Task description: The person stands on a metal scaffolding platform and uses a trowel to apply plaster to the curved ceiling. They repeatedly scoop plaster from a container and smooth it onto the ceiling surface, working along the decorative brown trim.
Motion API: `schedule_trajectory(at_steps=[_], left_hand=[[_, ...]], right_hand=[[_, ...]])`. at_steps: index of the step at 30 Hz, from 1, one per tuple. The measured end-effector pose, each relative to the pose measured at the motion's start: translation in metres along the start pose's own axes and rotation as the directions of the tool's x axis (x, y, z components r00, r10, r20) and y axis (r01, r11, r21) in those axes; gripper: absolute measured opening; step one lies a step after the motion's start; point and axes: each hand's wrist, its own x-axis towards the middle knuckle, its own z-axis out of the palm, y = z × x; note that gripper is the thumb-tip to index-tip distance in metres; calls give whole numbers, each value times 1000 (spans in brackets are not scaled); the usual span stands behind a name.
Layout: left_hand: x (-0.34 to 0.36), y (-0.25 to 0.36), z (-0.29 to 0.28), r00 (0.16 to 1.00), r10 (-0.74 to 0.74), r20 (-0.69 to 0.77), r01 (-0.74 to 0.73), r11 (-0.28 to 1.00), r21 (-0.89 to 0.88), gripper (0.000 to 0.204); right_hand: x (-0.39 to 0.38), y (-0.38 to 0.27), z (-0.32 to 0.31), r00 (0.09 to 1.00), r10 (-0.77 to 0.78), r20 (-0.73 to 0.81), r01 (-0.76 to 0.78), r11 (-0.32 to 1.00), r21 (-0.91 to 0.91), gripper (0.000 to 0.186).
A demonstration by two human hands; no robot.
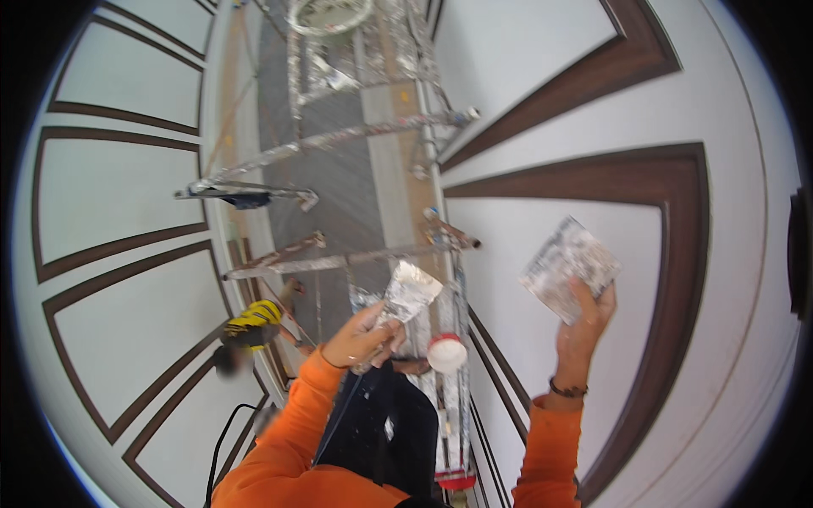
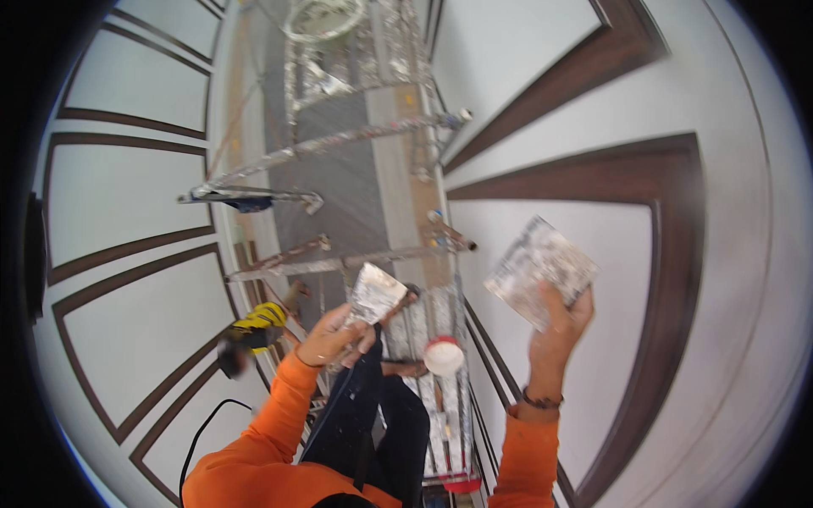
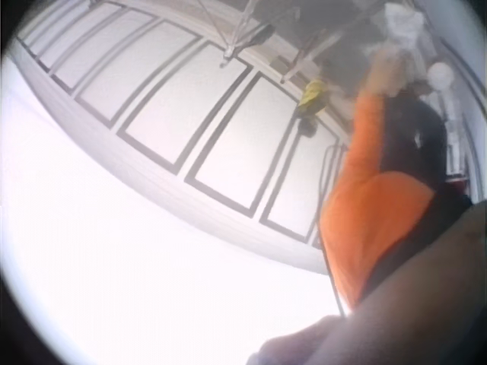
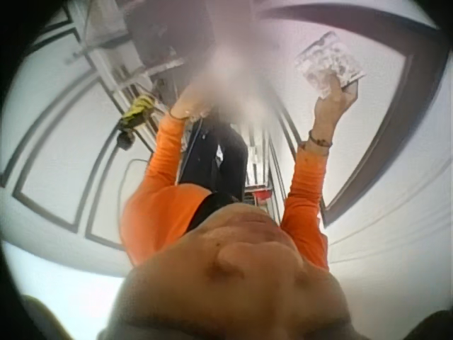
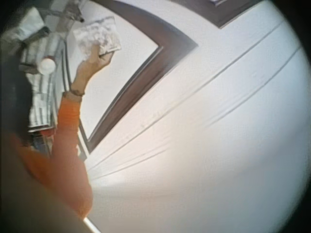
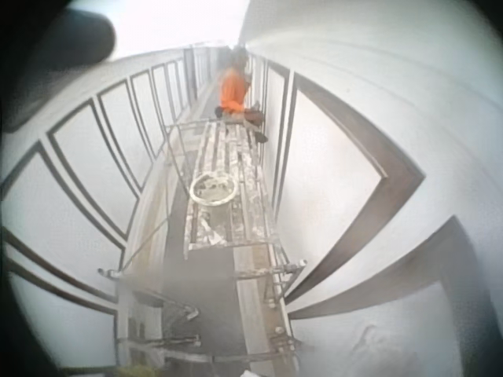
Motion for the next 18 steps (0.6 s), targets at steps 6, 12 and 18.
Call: schedule_trajectory(at_steps=[6, 12, 18], left_hand=[[11, -17, -21, 938, 151, -312, -107, 982, 152, 27], [16, -46, -14, 907, 126, -401, -148, 989, -23, 35], [21, -101, 18, 878, 2, -479, -89, 983, -160, 41]], right_hand=[[27, -7, -27, 979, -199, -48, 188, 967, -169, 48], [48, 14, -48, 956, -292, 6, 282, 916, -284, 35], [21, 58, -84, 965, -262, 9, 243, 882, -405, 38]])
